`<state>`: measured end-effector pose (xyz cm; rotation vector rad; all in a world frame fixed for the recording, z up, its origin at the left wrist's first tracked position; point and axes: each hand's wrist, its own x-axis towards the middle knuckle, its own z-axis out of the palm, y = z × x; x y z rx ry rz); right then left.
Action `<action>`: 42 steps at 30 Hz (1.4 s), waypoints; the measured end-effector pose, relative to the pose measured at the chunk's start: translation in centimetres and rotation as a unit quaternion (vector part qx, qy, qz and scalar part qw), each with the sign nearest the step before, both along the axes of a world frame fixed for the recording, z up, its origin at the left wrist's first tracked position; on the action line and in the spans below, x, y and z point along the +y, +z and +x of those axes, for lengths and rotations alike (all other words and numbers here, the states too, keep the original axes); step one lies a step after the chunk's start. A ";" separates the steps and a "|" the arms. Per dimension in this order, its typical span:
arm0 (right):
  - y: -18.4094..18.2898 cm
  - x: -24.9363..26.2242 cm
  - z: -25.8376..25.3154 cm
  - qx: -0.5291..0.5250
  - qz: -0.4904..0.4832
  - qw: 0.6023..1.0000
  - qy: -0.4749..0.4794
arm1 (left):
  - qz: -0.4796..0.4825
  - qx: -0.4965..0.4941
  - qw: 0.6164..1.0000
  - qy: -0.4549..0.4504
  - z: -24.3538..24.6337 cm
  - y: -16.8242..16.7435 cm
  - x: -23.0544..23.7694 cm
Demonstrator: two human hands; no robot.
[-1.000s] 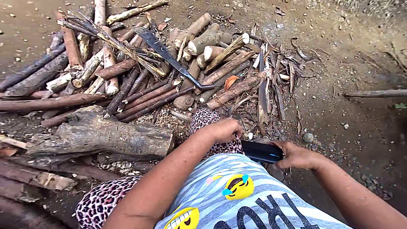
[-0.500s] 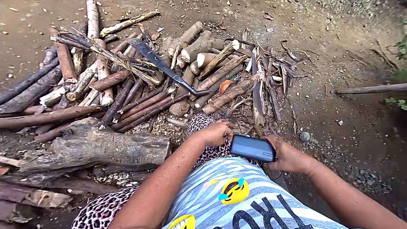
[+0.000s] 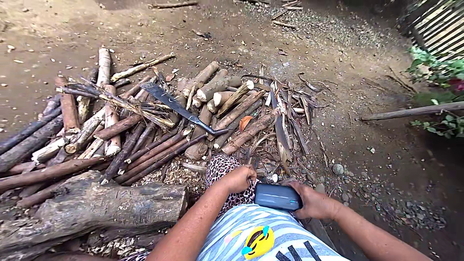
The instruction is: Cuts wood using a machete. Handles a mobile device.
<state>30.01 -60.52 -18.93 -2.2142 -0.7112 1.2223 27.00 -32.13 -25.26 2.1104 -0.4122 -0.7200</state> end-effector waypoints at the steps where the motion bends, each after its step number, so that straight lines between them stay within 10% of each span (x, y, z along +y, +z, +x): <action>1: 0.2 -0.3 0.4 -0.002 0.010 1.000 -0.022 | -0.008 0.008 1.000 0.006 0.0 0.2 0.1; 11: 0.0 -1.7 0.7 -0.027 -0.023 0.990 -0.134 | 0.242 0.059 0.968 0.027 -0.3 2.4 -3.2; 34: 3.3 4.3 1.4 -0.077 -0.151 0.981 0.096 | 0.093 0.001 0.991 0.094 0.7 4.2 -4.8; 42: 1.0 4.3 1.2 0.044 -0.102 0.993 -0.038 | 0.108 0.068 0.970 0.208 -2.0 0.8 -1.7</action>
